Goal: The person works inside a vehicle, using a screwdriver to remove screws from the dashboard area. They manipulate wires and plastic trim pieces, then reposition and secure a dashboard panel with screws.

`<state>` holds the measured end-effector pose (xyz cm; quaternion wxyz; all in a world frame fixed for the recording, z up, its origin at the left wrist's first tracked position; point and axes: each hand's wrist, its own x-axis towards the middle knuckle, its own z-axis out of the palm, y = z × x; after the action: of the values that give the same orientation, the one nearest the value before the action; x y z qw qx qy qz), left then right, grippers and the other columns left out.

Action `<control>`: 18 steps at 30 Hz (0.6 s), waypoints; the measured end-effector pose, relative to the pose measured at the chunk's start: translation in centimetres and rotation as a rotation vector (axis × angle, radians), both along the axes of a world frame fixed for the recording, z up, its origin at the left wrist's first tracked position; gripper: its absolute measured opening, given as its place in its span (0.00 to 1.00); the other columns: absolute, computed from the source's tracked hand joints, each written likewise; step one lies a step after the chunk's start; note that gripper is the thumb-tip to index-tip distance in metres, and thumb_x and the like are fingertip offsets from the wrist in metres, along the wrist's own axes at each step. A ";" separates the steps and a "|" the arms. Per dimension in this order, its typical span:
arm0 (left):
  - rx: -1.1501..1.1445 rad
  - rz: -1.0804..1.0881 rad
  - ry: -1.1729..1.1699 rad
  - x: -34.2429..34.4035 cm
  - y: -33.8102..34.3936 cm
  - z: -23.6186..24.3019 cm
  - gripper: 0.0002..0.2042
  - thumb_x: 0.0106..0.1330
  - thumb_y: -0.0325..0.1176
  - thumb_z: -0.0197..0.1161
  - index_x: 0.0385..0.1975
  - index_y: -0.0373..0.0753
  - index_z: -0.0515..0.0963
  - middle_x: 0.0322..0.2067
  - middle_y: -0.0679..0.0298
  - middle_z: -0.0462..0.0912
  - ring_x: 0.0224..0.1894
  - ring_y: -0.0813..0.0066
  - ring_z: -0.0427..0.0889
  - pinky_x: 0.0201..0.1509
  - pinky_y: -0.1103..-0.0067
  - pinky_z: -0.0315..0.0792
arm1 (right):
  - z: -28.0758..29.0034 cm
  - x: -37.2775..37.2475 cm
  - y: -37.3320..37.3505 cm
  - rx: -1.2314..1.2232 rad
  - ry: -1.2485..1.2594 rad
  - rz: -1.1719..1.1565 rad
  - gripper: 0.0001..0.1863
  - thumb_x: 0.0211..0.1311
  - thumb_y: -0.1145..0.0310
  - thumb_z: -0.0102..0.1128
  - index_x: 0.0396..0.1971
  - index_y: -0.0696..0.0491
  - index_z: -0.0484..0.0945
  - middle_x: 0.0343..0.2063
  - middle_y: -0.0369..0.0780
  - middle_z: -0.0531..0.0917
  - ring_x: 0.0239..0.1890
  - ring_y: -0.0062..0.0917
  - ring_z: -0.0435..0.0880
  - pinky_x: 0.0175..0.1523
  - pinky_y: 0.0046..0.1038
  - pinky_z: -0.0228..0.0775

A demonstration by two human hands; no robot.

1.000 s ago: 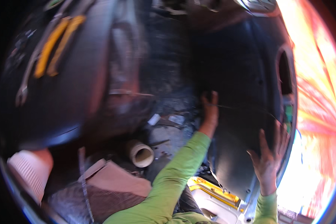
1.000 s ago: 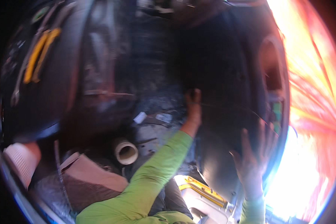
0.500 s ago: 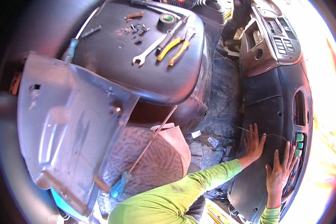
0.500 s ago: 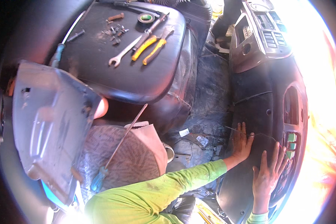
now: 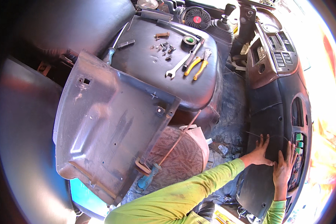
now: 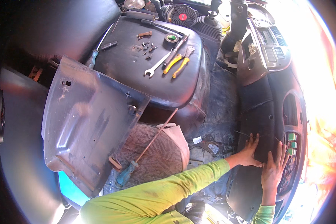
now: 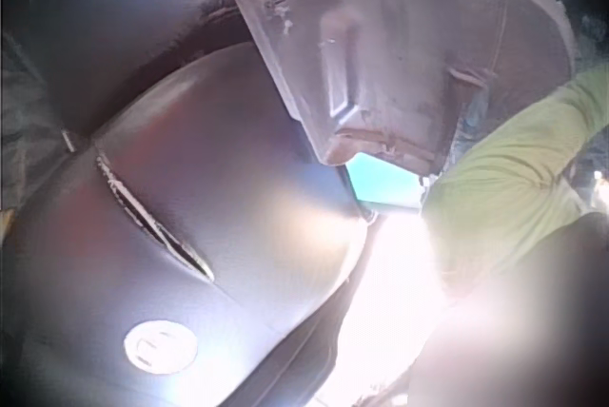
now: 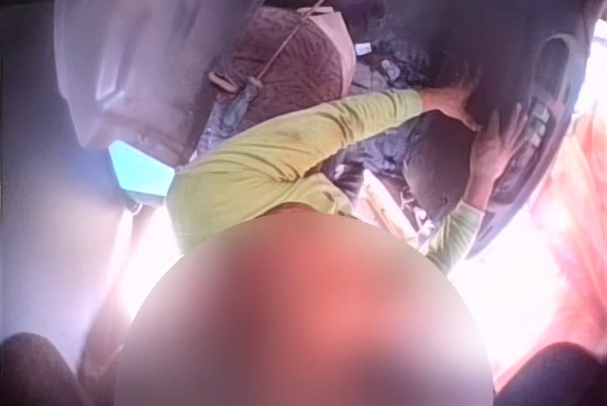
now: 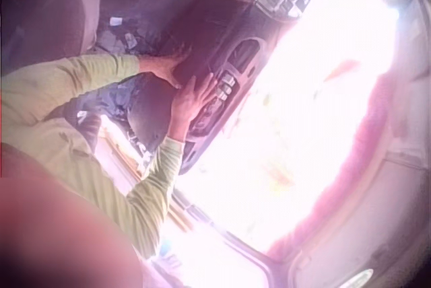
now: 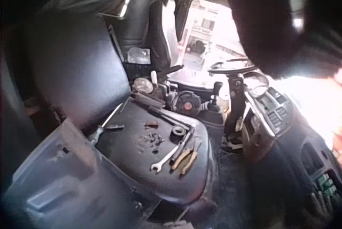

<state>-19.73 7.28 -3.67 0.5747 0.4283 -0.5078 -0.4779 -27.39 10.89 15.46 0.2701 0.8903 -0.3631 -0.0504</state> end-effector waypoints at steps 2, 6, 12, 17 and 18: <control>-0.019 0.030 -0.018 -0.2 -0.1 0.2 0.75 0.46 0.55 0.83 0.77 0.30 0.24 0.73 0.21 0.25 0.78 0.26 0.23 0.81 0.46 0.34 | 0.2 1.2 0.4 0.036 -0.024 -0.073 0.24 0.48 0.81 0.68 0.50 0.61 0.81 0.76 0.51 0.59 0.80 0.48 0.51 0.81 0.57 0.42; -0.068 0.100 -0.043 -1.2 -0.9 -0.2 0.75 0.44 0.54 0.83 0.77 0.27 0.26 0.75 0.25 0.28 0.78 0.27 0.21 0.79 0.40 0.32 | 0.8 7.3 1.6 -0.028 -0.027 -0.003 0.21 0.47 0.81 0.70 0.46 0.60 0.81 0.61 0.50 0.76 0.71 0.49 0.68 0.76 0.53 0.55; -0.152 -0.016 -0.026 -1.9 -1.9 -0.8 0.73 0.45 0.53 0.83 0.79 0.32 0.28 0.77 0.30 0.31 0.79 0.30 0.21 0.78 0.38 0.31 | -1.0 24.4 1.4 0.554 -0.283 0.465 0.18 0.52 0.77 0.70 0.44 0.60 0.81 0.47 0.48 0.81 0.51 0.48 0.81 0.55 0.43 0.73; -0.150 -0.046 -0.043 -1.6 -1.7 -0.9 0.74 0.44 0.53 0.83 0.79 0.33 0.28 0.77 0.30 0.31 0.79 0.29 0.21 0.78 0.38 0.31 | -6.1 40.6 -0.4 0.912 -0.361 0.622 0.15 0.61 0.69 0.64 0.47 0.58 0.82 0.43 0.54 0.85 0.51 0.49 0.84 0.54 0.44 0.76; -0.149 -0.044 -0.047 -1.5 -1.6 -1.0 0.74 0.44 0.53 0.83 0.79 0.33 0.28 0.77 0.29 0.31 0.79 0.29 0.21 0.78 0.38 0.32 | -7.0 43.1 -0.8 0.862 -0.381 0.630 0.15 0.62 0.69 0.64 0.47 0.58 0.83 0.43 0.54 0.86 0.50 0.49 0.85 0.55 0.44 0.76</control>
<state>-21.26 5.64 -4.69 0.5821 0.3841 -0.5646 -0.4414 15.74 10.09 8.44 -0.1860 0.9788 -0.0688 0.0504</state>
